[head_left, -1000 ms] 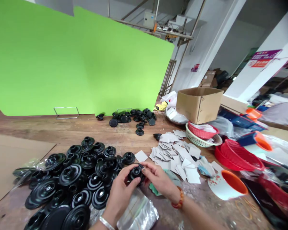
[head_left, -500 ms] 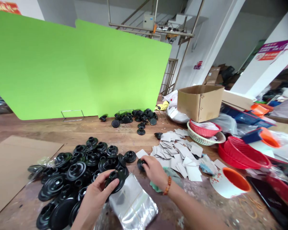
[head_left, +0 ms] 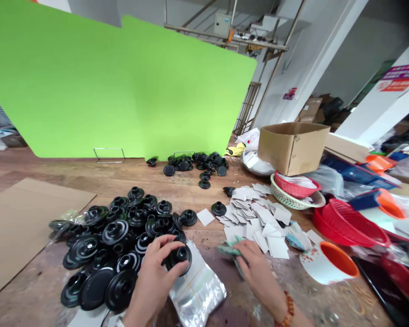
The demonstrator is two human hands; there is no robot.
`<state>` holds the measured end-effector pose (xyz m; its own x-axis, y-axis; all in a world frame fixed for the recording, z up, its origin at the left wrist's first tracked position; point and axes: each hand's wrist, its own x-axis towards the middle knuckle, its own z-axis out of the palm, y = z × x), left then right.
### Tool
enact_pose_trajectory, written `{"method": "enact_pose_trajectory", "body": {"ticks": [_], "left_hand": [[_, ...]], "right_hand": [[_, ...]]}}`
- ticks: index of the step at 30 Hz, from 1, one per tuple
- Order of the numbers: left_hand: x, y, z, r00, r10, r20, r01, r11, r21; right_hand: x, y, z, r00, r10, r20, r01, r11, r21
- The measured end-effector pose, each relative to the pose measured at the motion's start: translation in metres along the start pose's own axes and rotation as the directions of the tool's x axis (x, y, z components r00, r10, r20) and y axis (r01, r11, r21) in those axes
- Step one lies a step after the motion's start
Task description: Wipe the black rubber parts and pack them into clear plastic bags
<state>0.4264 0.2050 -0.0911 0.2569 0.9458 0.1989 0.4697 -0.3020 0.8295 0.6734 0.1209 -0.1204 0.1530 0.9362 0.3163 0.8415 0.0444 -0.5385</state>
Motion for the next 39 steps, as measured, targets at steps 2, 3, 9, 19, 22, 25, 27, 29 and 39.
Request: {"method": "enact_pose_trajectory", "body": {"ticks": [2, 3, 9, 19, 22, 25, 27, 29, 39], "left_hand": [[-0.002, 0.008, 0.014, 1.0, 0.012, 0.028, -0.012, 1.0, 0.0], [-0.005, 0.011, 0.022, 0.998, 0.019, 0.067, -0.017, 0.999, -0.044], [-0.023, 0.027, 0.041, 0.966, -0.051, 0.255, 0.107, 0.971, -0.214], [-0.026, 0.026, 0.024, 0.967, 0.178, 0.183, -0.14, 0.969, -0.205], [-0.024, 0.021, 0.026, 0.961, 0.227, 0.156, -0.209, 0.97, -0.129], [-0.01, 0.013, 0.014, 0.973, 0.229, 0.017, -0.228, 0.974, -0.01], [0.006, 0.004, -0.005, 0.972, 0.175, -0.16, -0.157, 0.98, 0.119], [0.023, -0.009, -0.029, 0.944, 0.186, -0.272, -0.109, 0.956, 0.274], [0.038, -0.055, -0.069, 0.968, 0.149, -0.203, -0.003, 0.813, 0.582]], "right_hand": [[0.002, -0.03, -0.005, 0.998, -0.007, -0.06, 0.021, 0.975, 0.22], [0.003, -0.046, -0.004, 0.997, -0.04, -0.062, 0.056, 0.956, 0.289], [0.023, -0.093, 0.02, 0.993, -0.003, 0.119, -0.068, 0.808, 0.585], [0.029, -0.087, 0.031, 0.657, 0.051, 0.752, -0.677, -0.4, 0.618], [0.021, -0.088, 0.031, 0.775, 0.235, 0.586, -0.56, -0.176, 0.81], [0.02, -0.077, 0.015, 0.911, 0.237, 0.337, -0.404, 0.354, 0.844], [0.021, -0.06, 0.0, 0.943, 0.203, 0.262, -0.328, 0.688, 0.648], [0.022, -0.037, -0.014, 0.957, 0.171, 0.235, -0.251, 0.894, 0.371], [0.112, 0.031, 0.01, 0.993, -0.047, 0.104, 0.073, 0.961, -0.266]]}}
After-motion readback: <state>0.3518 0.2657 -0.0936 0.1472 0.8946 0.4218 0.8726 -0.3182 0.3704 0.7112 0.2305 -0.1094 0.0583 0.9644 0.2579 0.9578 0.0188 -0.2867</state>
